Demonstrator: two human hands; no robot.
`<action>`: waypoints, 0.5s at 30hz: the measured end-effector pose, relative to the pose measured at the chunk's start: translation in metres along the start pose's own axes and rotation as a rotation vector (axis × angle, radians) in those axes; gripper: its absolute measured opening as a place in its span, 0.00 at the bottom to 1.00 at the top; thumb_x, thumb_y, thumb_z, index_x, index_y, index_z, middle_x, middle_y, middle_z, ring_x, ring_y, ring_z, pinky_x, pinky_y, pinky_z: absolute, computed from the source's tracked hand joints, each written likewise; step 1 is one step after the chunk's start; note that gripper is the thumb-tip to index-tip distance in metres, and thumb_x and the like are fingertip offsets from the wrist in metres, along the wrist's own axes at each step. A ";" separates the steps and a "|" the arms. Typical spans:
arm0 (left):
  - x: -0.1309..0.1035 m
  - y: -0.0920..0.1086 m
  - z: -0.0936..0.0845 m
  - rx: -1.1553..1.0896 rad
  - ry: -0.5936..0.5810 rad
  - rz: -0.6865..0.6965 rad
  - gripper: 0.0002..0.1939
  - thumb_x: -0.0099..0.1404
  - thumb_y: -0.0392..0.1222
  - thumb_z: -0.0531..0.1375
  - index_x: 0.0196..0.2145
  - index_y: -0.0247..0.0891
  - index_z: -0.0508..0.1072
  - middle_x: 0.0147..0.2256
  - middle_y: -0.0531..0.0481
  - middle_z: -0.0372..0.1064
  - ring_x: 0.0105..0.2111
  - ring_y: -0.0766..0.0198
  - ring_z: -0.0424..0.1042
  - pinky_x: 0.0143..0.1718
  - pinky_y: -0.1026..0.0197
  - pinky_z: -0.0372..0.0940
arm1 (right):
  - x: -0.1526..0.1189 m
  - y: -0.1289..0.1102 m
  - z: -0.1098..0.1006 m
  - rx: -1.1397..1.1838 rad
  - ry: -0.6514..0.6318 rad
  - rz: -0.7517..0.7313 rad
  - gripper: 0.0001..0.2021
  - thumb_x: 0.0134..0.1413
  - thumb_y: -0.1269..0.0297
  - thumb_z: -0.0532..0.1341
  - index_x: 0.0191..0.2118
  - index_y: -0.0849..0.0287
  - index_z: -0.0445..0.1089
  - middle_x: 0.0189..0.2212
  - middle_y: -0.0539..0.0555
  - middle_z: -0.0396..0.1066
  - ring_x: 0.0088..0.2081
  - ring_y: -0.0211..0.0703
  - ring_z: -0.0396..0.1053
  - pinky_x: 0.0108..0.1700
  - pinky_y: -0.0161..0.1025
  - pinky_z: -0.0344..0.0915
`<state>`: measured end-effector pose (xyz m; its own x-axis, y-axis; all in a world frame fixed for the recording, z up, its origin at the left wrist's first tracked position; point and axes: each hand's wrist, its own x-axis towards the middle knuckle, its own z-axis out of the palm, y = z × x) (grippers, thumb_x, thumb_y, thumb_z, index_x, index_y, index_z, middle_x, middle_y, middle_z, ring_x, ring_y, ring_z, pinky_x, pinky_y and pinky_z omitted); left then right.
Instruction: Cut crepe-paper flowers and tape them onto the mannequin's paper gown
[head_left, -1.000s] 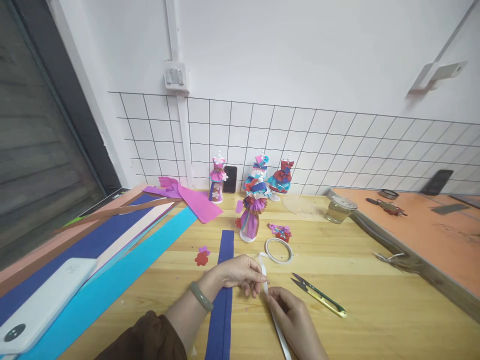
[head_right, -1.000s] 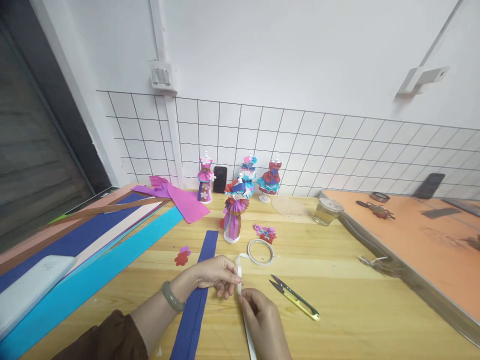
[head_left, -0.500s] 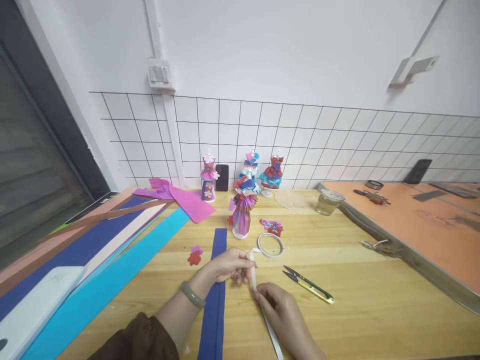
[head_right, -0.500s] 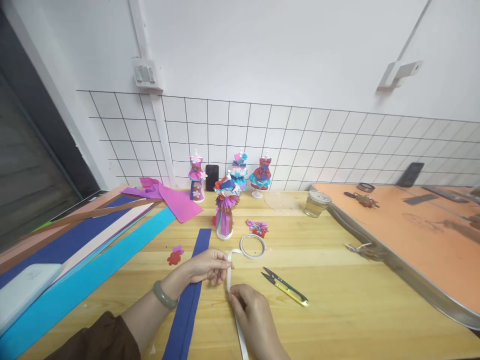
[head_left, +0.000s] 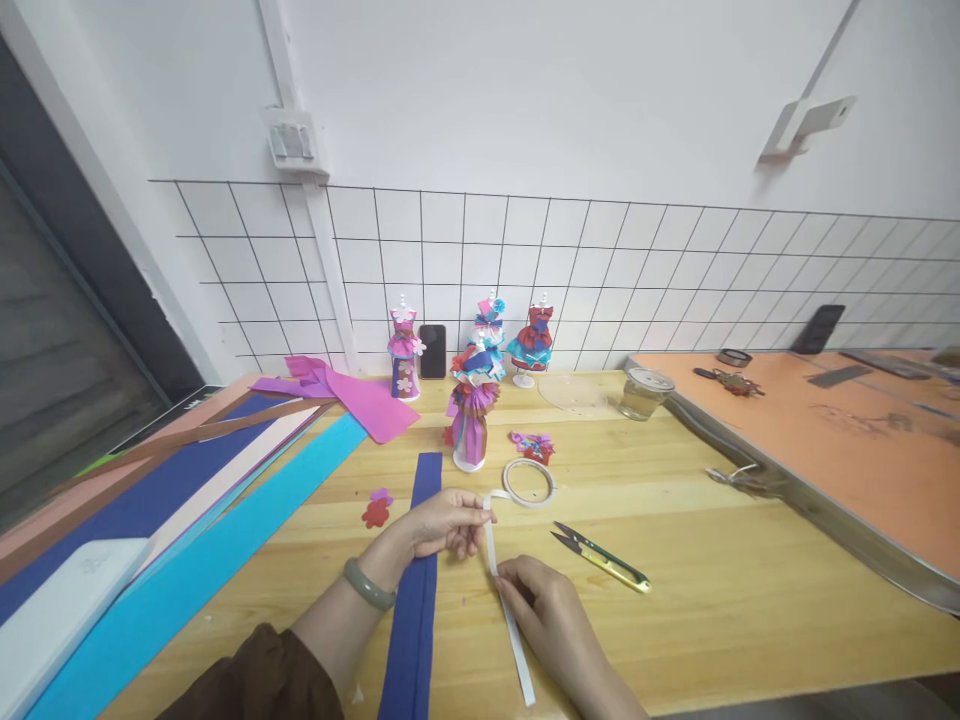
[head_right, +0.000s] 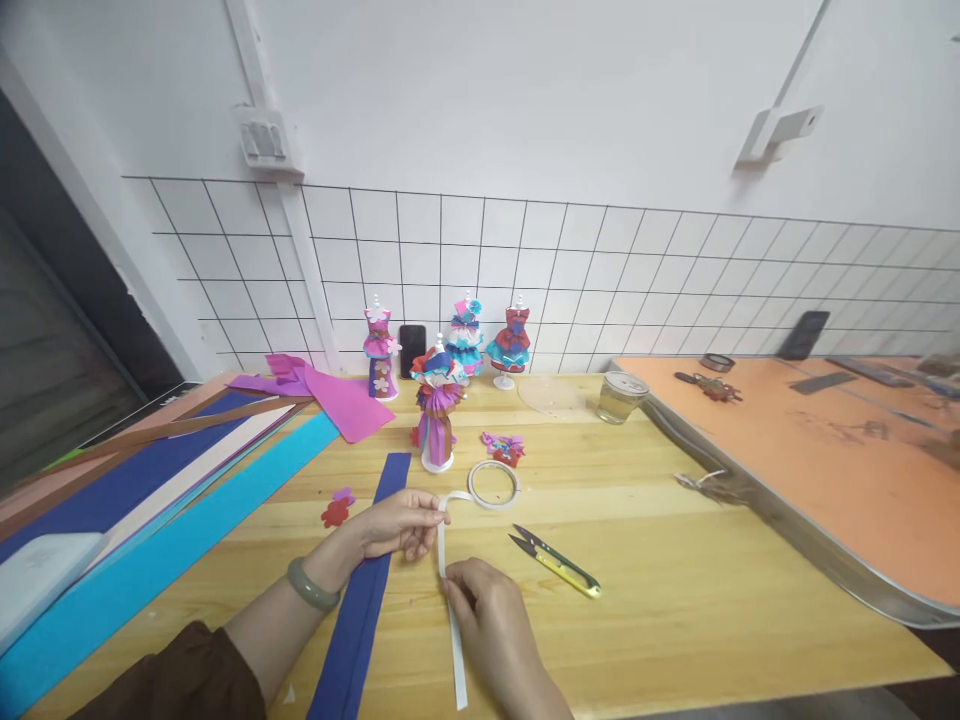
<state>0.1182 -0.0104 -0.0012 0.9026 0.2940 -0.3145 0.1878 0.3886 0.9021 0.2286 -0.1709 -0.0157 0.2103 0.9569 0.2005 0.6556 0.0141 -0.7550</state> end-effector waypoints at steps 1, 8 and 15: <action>0.000 0.000 0.000 0.005 0.002 -0.004 0.14 0.50 0.44 0.63 0.29 0.32 0.66 0.19 0.53 0.66 0.15 0.72 0.65 0.14 0.72 0.57 | 0.000 0.000 0.000 -0.001 -0.001 0.002 0.10 0.55 0.65 0.52 0.28 0.58 0.68 0.25 0.51 0.69 0.29 0.39 0.67 0.32 0.33 0.58; 0.003 -0.002 0.003 0.090 0.124 0.062 0.16 0.49 0.45 0.63 0.29 0.34 0.61 0.19 0.56 0.64 0.14 0.74 0.62 0.12 0.73 0.54 | 0.000 0.001 0.001 -0.012 0.002 -0.003 0.10 0.54 0.67 0.52 0.26 0.58 0.67 0.25 0.50 0.68 0.29 0.39 0.66 0.32 0.32 0.57; 0.007 -0.004 0.005 0.145 0.175 0.222 0.20 0.47 0.43 0.65 0.32 0.37 0.58 0.20 0.58 0.63 0.14 0.73 0.63 0.10 0.73 0.53 | 0.000 0.001 0.001 -0.029 -0.004 0.004 0.09 0.54 0.67 0.53 0.26 0.58 0.67 0.25 0.50 0.68 0.29 0.38 0.65 0.31 0.31 0.56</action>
<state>0.1256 -0.0137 -0.0056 0.8497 0.5083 -0.1401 0.0585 0.1732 0.9831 0.2282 -0.1708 -0.0173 0.2099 0.9580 0.1952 0.6758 0.0021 -0.7371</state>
